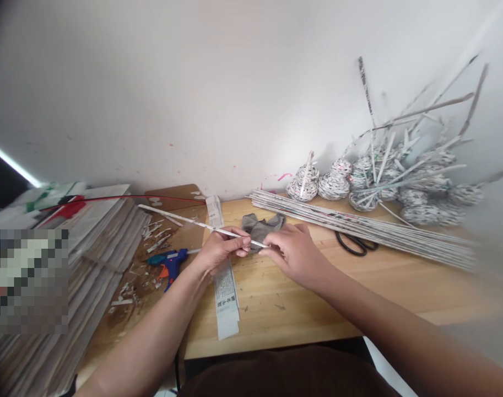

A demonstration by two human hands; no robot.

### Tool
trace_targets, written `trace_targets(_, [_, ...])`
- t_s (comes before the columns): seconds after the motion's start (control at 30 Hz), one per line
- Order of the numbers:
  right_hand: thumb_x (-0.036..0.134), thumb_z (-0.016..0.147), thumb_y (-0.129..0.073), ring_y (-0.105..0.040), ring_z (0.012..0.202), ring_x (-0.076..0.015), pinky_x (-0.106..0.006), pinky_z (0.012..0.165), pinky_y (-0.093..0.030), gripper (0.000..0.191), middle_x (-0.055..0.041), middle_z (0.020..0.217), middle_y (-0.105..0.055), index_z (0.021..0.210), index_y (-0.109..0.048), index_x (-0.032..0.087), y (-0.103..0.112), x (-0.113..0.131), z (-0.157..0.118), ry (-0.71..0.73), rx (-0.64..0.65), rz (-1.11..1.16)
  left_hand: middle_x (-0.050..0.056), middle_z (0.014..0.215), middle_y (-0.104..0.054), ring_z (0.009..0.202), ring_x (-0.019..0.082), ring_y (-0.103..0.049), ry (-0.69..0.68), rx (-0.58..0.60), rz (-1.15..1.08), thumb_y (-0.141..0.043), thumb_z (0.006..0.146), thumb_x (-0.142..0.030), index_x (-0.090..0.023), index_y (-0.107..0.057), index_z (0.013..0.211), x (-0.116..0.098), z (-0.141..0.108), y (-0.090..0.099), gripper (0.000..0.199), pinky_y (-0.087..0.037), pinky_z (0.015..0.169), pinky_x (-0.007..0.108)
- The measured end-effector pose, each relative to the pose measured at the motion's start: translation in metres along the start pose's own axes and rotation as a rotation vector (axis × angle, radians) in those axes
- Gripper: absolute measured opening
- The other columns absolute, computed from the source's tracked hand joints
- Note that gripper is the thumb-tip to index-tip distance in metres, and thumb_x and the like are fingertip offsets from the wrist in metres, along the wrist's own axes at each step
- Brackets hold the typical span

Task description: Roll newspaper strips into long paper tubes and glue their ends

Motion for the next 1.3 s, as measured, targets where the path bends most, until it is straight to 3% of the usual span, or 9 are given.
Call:
trace_targets(0.07, [0.036,0.091,-0.051,-0.057,0.08,-0.0208,-0.036,0.079,-0.036,0.025,-0.0041,0.075,-0.065,0.082,-0.067,0.02,-0.001,0.0,0.0,0.02,0.011,-0.021,0.005,0.063,-0.068,0.058,0.012,-0.064,-0.001,0.005,0.004,-0.086,0.056,-0.025,-0.009,-0.07,0.077,0.0,0.0,0.0,0.031,-0.052,0.054,0.021])
trace_targets(0.17, [0.039,0.096,-0.037,-0.055,0.061,-0.0161,-0.029,0.063,-0.038,0.037,-0.0015,0.063,-0.06,0.082,-0.065,0.019,-0.005,-0.008,-0.001,-0.137,0.242,0.196,0.006,0.063,-0.068,0.058,0.013,-0.064,0.006,0.012,0.001,-0.086,0.056,-0.026,-0.009,-0.07,0.077,0.0,0.0,0.001,0.031,-0.052,0.055,0.021])
trace_targets(0.23, [0.042,0.095,-0.039,-0.055,0.058,-0.0155,-0.028,0.058,-0.038,0.035,-0.0013,0.065,-0.061,0.088,-0.065,0.019,-0.006,-0.012,-0.003,-0.181,0.312,0.272,0.006,0.062,-0.068,0.057,0.013,-0.064,0.01,0.014,-0.006,-0.087,0.055,-0.026,-0.009,-0.07,0.076,0.0,0.0,0.002,0.032,-0.052,0.054,0.021])
trace_targets(0.33, [0.041,0.088,-0.055,-0.058,0.076,-0.02,-0.033,0.074,-0.038,0.024,-0.0044,0.078,-0.066,0.094,-0.066,0.02,-0.003,-0.008,-0.002,-0.018,0.109,0.059,0.005,0.061,-0.067,0.056,0.012,-0.063,0.008,0.002,-0.011,-0.087,0.055,-0.027,-0.009,-0.07,0.075,0.0,0.0,0.001,0.032,-0.051,0.054,0.022])
trace_targets(0.43, [0.033,0.091,-0.051,-0.056,0.082,-0.0218,-0.038,0.083,-0.033,0.022,-0.0051,0.074,-0.065,0.083,-0.067,0.02,-0.002,-0.002,-0.003,0.106,-0.014,-0.112,0.006,0.062,-0.067,0.058,0.013,-0.064,0.01,-0.001,-0.006,-0.087,0.055,-0.027,-0.009,-0.069,0.075,-0.001,-0.001,0.001,0.032,-0.051,0.055,0.022])
trace_targets(0.63, [0.043,0.096,-0.037,-0.052,0.053,-0.015,-0.027,0.055,-0.035,0.04,-0.0003,0.059,-0.058,0.083,-0.067,0.02,-0.003,-0.01,-0.007,-0.196,0.401,0.251,0.006,0.062,-0.068,0.056,0.012,-0.064,0.017,0.011,0.015,-0.086,0.056,-0.026,-0.009,-0.07,0.076,0.0,0.0,0.001,0.031,-0.052,0.054,0.021])
trace_targets(0.83, [0.04,0.092,-0.048,-0.055,0.07,-0.0191,-0.034,0.076,-0.037,0.03,-0.0039,0.067,-0.061,0.082,-0.066,0.019,0.001,-0.001,-0.002,0.047,0.079,-0.051,0.005,0.062,-0.068,0.057,0.012,-0.064,0.01,0.004,0.0,-0.086,0.057,-0.026,-0.01,-0.07,0.076,0.0,0.0,0.002,0.029,-0.052,0.054,0.02])
trace_targets(1.03, [0.052,0.094,-0.035,-0.056,0.057,-0.0157,-0.027,0.059,-0.041,0.046,-0.0003,0.055,-0.054,0.081,-0.063,0.017,-0.004,-0.014,-0.004,-0.318,0.581,0.535,0.007,0.062,-0.068,0.055,0.012,-0.064,0.025,0.045,0.054,-0.086,0.057,-0.026,-0.008,-0.072,0.079,0.001,0.0,0.002,0.032,-0.053,0.053,0.021])
trace_targets(1.3, [0.04,0.093,-0.044,-0.045,0.055,-0.0116,-0.026,0.057,-0.031,0.032,0.0016,0.058,-0.05,0.076,-0.06,0.018,-0.007,0.003,0.002,-0.089,0.227,0.191,0.005,0.062,-0.068,0.056,0.012,-0.064,0.003,0.032,0.022,-0.086,0.057,-0.028,-0.008,-0.07,0.079,0.0,0.0,0.002,0.033,-0.053,0.052,0.02])
Point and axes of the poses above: each hand's wrist, its own z-axis towards the middle knuckle, its own y-axis out of the back of the hand, x = y × z, the point moved 3 cm from there along z, towards the middle knuckle
